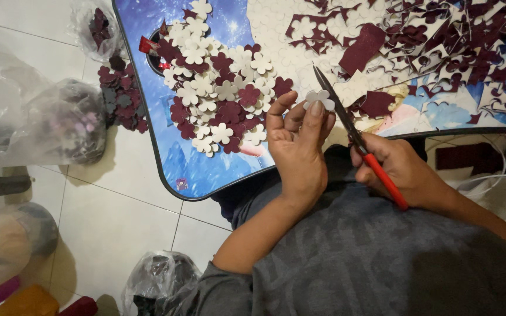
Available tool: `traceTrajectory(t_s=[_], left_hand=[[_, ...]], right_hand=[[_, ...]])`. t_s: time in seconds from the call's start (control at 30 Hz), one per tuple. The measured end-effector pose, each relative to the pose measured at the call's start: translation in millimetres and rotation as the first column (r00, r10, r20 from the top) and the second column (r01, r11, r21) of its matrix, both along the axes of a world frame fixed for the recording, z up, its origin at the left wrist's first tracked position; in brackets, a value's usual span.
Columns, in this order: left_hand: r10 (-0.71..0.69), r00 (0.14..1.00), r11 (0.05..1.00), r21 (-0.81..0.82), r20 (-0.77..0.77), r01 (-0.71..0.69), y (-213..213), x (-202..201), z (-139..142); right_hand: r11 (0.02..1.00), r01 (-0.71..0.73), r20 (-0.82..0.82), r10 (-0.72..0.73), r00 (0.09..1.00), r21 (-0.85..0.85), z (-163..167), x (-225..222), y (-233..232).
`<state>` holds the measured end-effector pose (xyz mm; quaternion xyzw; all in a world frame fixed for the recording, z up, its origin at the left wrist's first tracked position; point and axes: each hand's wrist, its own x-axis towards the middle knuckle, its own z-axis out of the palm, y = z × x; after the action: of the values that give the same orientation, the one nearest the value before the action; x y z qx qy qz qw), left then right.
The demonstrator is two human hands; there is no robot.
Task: The person uses red-handled scissors to cut small flower-shaped pieces from white and maroon sheets. They hold each piece with the left hand and trim the edges with the right hand, placing finished pieces into a pile on the table.
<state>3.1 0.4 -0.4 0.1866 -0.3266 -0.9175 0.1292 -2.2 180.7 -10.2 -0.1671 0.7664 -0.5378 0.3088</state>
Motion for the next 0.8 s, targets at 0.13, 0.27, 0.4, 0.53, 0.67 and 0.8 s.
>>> traceTrajectory(t_s=[0.13, 0.27, 0.4, 0.53, 0.67, 0.8], left_hand=[[0.011, 1.000, 1.000, -0.015, -0.029, -0.011, -1.3, -0.5, -2.3], [0.032, 0.999, 0.993, -0.116, -0.007, -0.032, -6.4, 0.0, -7.1], [0.042, 0.996, 0.975, -0.222, 0.079, -0.023, -13.1, 2.3, -10.5], [0.087, 0.989, 0.907, -0.401, -0.118, -0.128, -21.1, 5.0, -9.2], [-0.001, 0.906, 0.330, -0.855, -0.424, -0.400, -38.0, 9.4, -3.7], [-0.140, 0.890, -0.021, -0.897, -0.435, -0.442, -52.4, 13.8, 4.1]], right_hand=[[0.996, 0.045, 0.086, -0.039, 0.996, -0.074, -0.6, 2.8, 2.1], [0.989, 0.100, 0.146, -0.084, 0.986, -0.107, -0.4, 2.1, 7.2], [0.996, 0.087, 0.094, -0.087, 0.992, 0.001, 5.7, -0.9, 11.6], [0.925, 0.066, -0.111, -0.026, 0.993, 0.374, 19.6, -2.0, 13.4], [0.838, 0.129, -0.257, 0.015, 0.966, 0.531, 29.3, -3.7, 15.8], [0.770, 0.216, -0.419, 0.073, 0.905, 0.600, 24.3, -8.1, 24.3]])
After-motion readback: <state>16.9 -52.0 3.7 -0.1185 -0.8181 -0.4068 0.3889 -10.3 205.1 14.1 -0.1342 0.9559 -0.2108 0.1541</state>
